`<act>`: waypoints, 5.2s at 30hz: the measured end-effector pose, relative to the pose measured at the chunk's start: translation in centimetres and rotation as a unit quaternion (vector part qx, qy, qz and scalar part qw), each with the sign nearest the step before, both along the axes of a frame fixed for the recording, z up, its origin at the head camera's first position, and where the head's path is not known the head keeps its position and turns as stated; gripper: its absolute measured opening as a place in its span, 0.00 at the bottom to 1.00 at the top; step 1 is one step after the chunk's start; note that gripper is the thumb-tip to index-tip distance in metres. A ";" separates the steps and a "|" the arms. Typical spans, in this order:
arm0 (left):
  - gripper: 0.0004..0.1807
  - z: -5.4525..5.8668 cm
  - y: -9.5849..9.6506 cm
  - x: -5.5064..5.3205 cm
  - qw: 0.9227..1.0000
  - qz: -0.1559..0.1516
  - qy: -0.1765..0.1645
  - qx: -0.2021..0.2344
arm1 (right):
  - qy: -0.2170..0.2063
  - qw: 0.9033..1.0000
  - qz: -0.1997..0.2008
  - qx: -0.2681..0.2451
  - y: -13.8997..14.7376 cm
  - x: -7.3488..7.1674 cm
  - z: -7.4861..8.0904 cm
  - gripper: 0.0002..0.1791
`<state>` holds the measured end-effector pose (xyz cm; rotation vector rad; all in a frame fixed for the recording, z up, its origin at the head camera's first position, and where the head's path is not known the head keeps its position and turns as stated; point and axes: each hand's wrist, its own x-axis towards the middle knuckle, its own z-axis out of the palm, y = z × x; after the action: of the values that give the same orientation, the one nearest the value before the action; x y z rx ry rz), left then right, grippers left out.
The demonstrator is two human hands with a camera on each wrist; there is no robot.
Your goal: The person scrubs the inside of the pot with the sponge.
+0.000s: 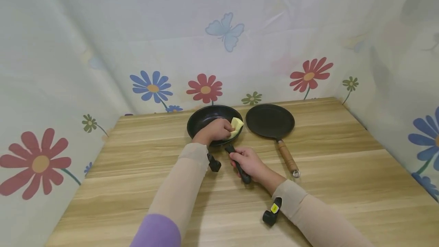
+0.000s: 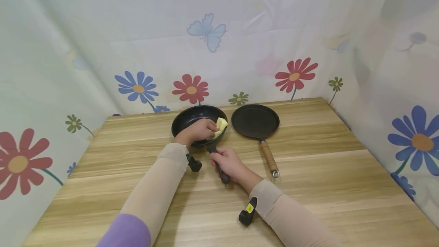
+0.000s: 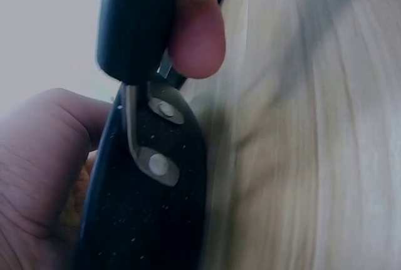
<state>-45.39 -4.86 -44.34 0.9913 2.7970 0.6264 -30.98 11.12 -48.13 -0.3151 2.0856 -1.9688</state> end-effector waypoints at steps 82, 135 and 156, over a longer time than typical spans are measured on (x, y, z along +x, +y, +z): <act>0.14 1.1 -2.3 1.2 0.998 0.012 -0.064 0.028 | -0.030 0.999 -0.019 0.019 0.7 -0.3 0.4 0.16; 0.19 0.4 2.5 -1.4 0.972 0.195 0.100 -0.089 | -0.035 0.999 -0.032 0.005 0.7 0.7 0.5 0.18; 0.12 0.0 0.7 -1.7 0.958 0.231 0.126 -0.114 | -0.025 0.999 -0.035 0.019 0.3 1.2 0.8 0.17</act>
<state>-47.07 -4.18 -44.39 0.3969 3.2604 0.2105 -29.83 11.41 -47.35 -0.1854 2.1284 -1.9520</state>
